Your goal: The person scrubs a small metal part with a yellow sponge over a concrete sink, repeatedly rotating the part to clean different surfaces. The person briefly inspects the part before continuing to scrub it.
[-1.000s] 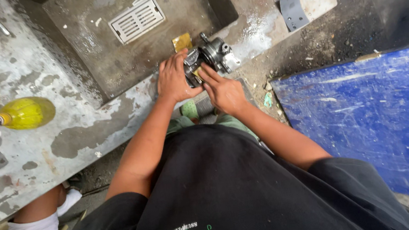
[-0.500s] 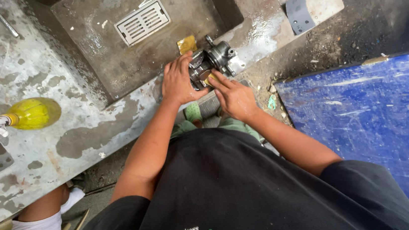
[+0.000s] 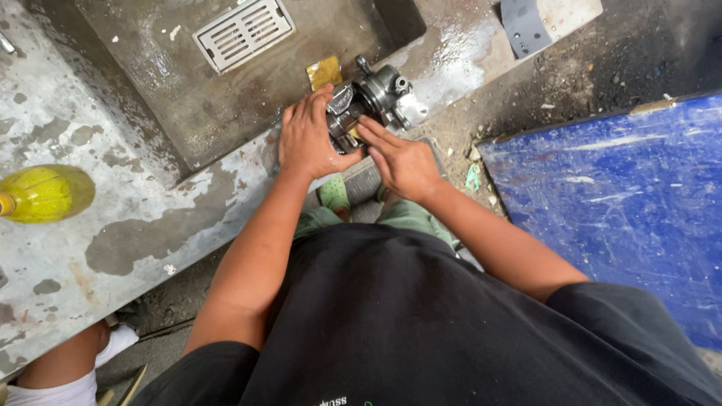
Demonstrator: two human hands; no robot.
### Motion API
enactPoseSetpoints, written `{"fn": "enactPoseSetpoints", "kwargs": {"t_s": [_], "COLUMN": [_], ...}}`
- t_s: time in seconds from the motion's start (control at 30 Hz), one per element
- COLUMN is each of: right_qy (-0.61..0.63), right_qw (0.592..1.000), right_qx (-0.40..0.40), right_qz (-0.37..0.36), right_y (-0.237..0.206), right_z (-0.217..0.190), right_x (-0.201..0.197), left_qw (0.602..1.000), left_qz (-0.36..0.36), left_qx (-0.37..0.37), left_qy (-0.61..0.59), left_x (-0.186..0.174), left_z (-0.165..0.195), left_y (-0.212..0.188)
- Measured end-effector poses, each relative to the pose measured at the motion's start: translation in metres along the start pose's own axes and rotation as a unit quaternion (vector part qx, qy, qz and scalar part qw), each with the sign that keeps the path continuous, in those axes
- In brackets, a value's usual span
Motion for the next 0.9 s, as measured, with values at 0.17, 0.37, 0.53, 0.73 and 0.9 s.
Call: {"fn": "enactPoseSetpoints", "kwargs": {"t_s": [0.17,0.37,0.53,0.73,0.9], "right_qy": [-0.017,-0.059,-0.07,-0.045,-0.024], "right_qw": [0.999,0.998,0.997,0.997,0.997], "right_qx": [-0.014,-0.006,0.031,0.067,0.07], "right_qz": [0.028,0.014,0.018,0.01,0.032], "right_y": [0.005,-0.005,-0.001,0.001,0.004], "right_z": [-0.002,-0.004,-0.002,-0.003,-0.007], "right_x": [0.0,-0.009,0.001,-0.001,-0.002], "left_qw": [1.0,1.0,1.0,1.0,1.0], "left_qz": [0.003,-0.003,0.005,0.01,0.005], "left_qx": [0.004,-0.003,0.008,0.012,0.006], "left_qy": [0.009,0.008,0.008,0.011,0.009], "left_x": [0.0,0.001,0.003,0.0,0.001], "left_z": [0.001,0.0,-0.001,0.0,0.0], "left_y": [0.001,-0.001,-0.001,0.001,-0.001]}}
Point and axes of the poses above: each hand's wrist, its own y-axis towards the middle knuckle, its own x-axis out of the palm, z = x × y, the point moved 5 cm from there along y, towards the middle knuckle, and after that the axes turned 15 degrees about z, right-handed, at the moved point
